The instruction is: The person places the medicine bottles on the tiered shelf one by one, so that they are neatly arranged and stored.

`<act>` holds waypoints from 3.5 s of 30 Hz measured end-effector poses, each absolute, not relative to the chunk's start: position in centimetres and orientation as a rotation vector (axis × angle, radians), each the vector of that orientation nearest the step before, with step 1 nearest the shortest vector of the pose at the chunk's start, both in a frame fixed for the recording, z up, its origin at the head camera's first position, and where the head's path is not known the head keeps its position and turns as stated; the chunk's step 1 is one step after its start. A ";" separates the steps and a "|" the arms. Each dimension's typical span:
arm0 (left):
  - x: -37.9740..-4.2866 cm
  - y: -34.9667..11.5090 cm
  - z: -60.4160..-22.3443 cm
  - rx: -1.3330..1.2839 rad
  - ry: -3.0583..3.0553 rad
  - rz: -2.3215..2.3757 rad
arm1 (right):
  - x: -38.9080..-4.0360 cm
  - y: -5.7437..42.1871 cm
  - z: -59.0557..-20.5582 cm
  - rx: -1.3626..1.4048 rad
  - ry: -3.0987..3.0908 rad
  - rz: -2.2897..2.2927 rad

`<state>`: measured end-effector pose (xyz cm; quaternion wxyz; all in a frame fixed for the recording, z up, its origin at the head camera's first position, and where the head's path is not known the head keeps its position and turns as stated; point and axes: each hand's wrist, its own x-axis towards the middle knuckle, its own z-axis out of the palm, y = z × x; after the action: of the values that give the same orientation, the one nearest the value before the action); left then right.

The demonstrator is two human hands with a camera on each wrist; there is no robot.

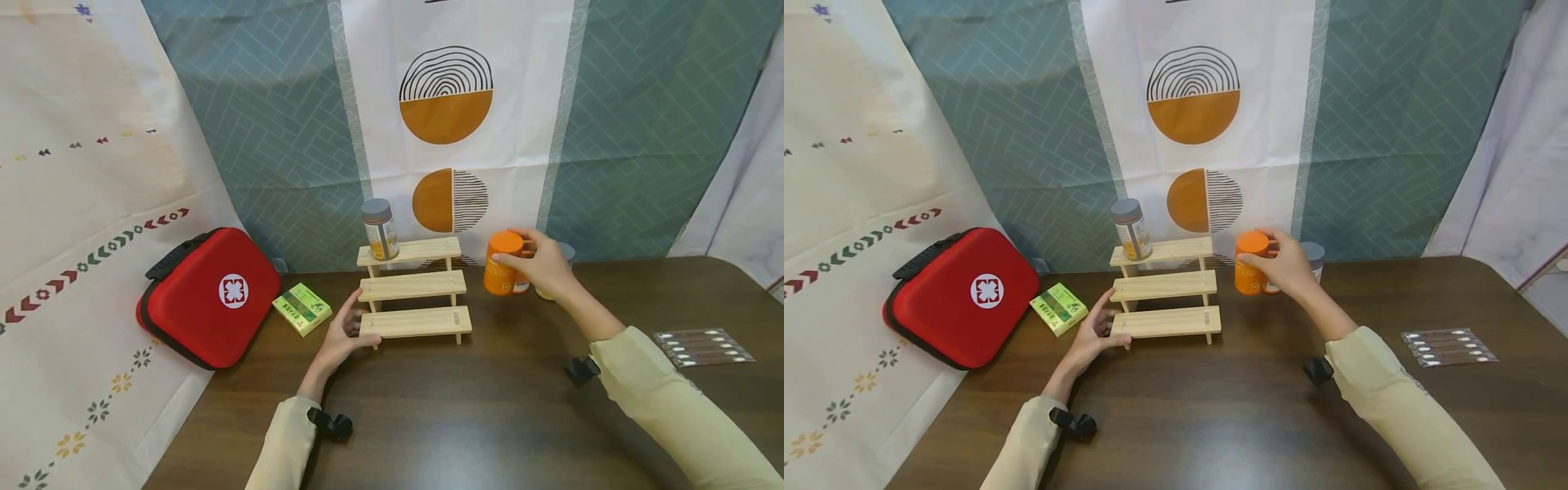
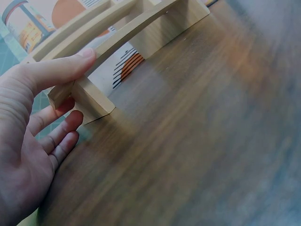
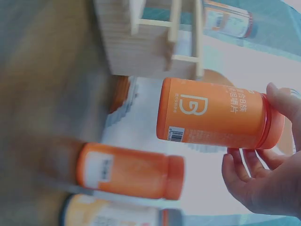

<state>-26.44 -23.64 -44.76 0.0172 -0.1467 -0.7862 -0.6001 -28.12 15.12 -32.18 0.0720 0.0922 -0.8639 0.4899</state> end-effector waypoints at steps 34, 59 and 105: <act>-26.2 -23.6 -44.6 -0.435 -2.438 -1.865 | -34.4 6.6 -26.9 0.400 -2.400 1.584; -26.3 -23.5 -44.4 -0.438 -2.436 -1.866 | -35.8 2.6 -27.7 0.450 -2.469 1.601; -26.4 -23.5 -44.8 -0.427 -2.453 -1.854 | -33.1 19.4 -32.6 0.285 -2.714 1.287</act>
<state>-26.39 -23.51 -44.79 0.0188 -0.1376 -0.7900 -0.5972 -33.12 19.44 -32.65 0.0621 0.0944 -0.8977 0.4258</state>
